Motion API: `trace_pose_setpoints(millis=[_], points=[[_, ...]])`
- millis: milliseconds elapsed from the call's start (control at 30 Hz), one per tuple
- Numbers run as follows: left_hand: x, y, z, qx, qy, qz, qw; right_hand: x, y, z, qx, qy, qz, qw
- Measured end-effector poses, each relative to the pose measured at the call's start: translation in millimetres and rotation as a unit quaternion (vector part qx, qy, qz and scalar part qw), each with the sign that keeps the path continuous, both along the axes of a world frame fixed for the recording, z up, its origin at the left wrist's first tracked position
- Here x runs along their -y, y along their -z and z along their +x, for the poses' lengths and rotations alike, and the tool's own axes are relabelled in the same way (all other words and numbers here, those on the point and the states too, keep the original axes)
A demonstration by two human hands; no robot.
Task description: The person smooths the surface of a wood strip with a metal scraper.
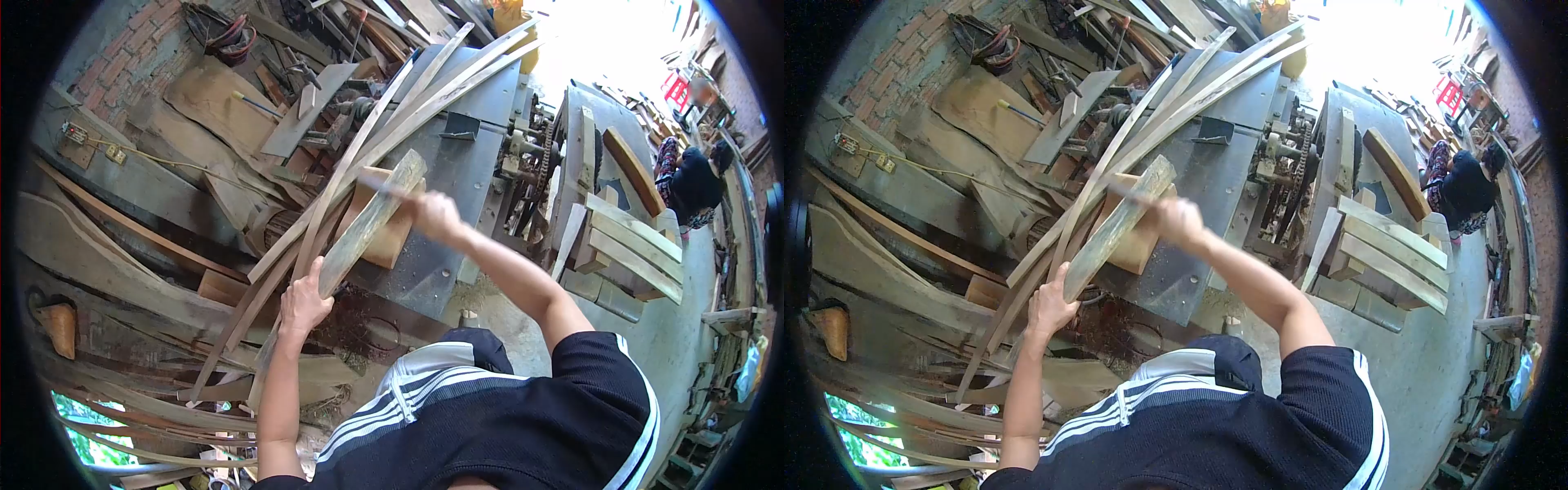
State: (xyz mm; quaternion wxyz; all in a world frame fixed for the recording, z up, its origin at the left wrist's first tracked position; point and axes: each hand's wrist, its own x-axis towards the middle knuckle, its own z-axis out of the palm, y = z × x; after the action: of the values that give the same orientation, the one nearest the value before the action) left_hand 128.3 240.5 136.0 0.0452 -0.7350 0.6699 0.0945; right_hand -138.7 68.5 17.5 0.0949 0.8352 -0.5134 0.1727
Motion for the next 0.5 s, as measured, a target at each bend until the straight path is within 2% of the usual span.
trace_pose_setpoints(millis=[33,100,167,200,233,300,367,400,433,500], points=[[-2,1,0,0.002,-0.001,-0.002,1.000,-26,-34,5,0.096,-0.105,0.217,0.966],[-7,0,4,-0.025,-0.014,0.019,0.999,-33,-27,6,0.089,-0.186,0.167,0.964],[-14,2,8,-0.034,-0.019,0.029,0.999,-6,-23,-11,0.082,-0.069,0.172,0.979],[-15,2,7,-0.034,-0.020,0.029,0.999,10,-21,-23,0.159,-0.047,0.139,0.976],[-11,1,6,-0.035,-0.022,0.023,0.999,34,-11,-27,0.169,0.001,0.141,0.975],[-11,-3,1,-0.039,-0.027,0.030,0.998,49,2,-19,0.199,0.029,0.117,0.973],[-7,-5,-1,-0.041,-0.031,0.031,0.998,25,-3,-2,0.183,-0.004,0.136,0.974],[-8,-3,0,-0.044,-0.029,0.029,0.998,-10,-31,6,0.104,-0.048,0.123,0.986],[-9,-2,1,-0.046,-0.028,0.029,0.998,-21,-21,16,0.139,-0.126,0.156,0.970],[-11,-4,4,-0.048,-0.031,0.022,0.998,-22,-39,12,0.113,-0.129,0.239,0.956]])
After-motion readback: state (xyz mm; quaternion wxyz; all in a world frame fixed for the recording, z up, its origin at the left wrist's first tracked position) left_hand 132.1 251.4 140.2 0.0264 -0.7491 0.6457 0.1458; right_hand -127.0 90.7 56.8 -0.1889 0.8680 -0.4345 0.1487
